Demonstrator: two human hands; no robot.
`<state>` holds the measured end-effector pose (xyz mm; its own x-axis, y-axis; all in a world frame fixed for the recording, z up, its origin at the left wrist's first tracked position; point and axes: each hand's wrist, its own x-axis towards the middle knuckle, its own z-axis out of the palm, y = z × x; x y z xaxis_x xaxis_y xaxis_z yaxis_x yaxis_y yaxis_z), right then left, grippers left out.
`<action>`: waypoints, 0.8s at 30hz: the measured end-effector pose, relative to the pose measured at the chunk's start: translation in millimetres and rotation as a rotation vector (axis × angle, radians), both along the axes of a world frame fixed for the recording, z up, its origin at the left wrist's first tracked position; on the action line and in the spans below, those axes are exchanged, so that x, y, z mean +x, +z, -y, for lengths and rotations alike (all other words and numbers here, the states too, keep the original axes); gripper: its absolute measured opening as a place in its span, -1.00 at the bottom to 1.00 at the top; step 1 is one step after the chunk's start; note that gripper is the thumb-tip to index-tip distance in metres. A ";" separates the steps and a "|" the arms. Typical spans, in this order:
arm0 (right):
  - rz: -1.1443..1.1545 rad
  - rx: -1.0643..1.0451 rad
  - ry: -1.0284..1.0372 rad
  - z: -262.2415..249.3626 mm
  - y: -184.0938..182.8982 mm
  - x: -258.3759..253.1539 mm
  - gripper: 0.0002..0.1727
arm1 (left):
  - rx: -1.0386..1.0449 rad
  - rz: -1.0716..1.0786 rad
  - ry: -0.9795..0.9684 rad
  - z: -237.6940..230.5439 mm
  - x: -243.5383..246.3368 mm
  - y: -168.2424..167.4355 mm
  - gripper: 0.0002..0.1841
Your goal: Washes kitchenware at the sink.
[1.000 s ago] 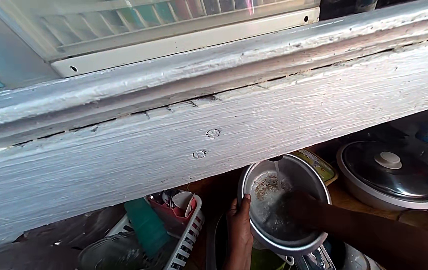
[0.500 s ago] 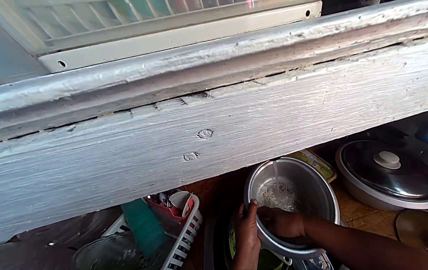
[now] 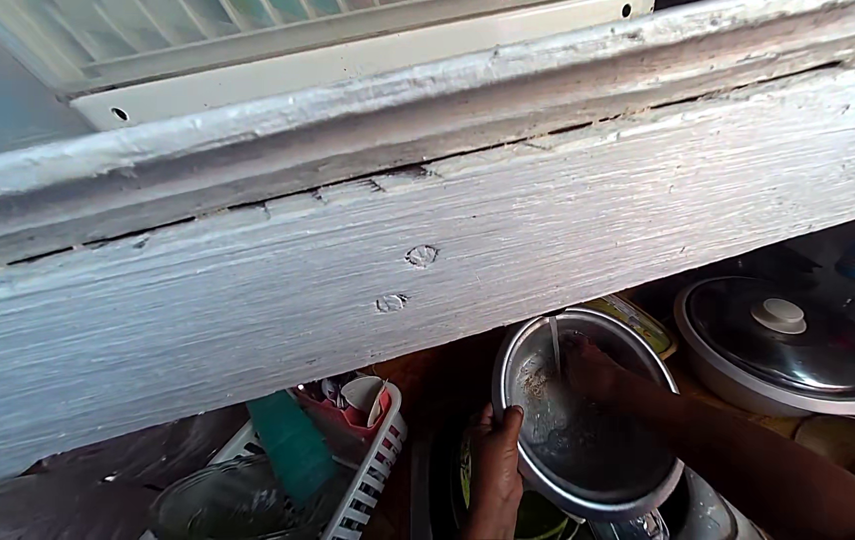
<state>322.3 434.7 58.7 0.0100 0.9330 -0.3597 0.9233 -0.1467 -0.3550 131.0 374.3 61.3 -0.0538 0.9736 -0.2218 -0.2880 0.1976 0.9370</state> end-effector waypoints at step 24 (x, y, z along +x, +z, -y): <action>-0.167 0.071 0.036 -14.3 -4.3 -32.2 -0.58 | 0.006 0.007 0.010 3.3 2.8 0.1 -0.88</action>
<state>290.1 449.0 54.5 -0.0779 0.9548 -0.2869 0.8548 -0.0842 -0.5122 133.8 370.9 61.4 -0.0618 0.9743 -0.2164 -0.2968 0.1891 0.9360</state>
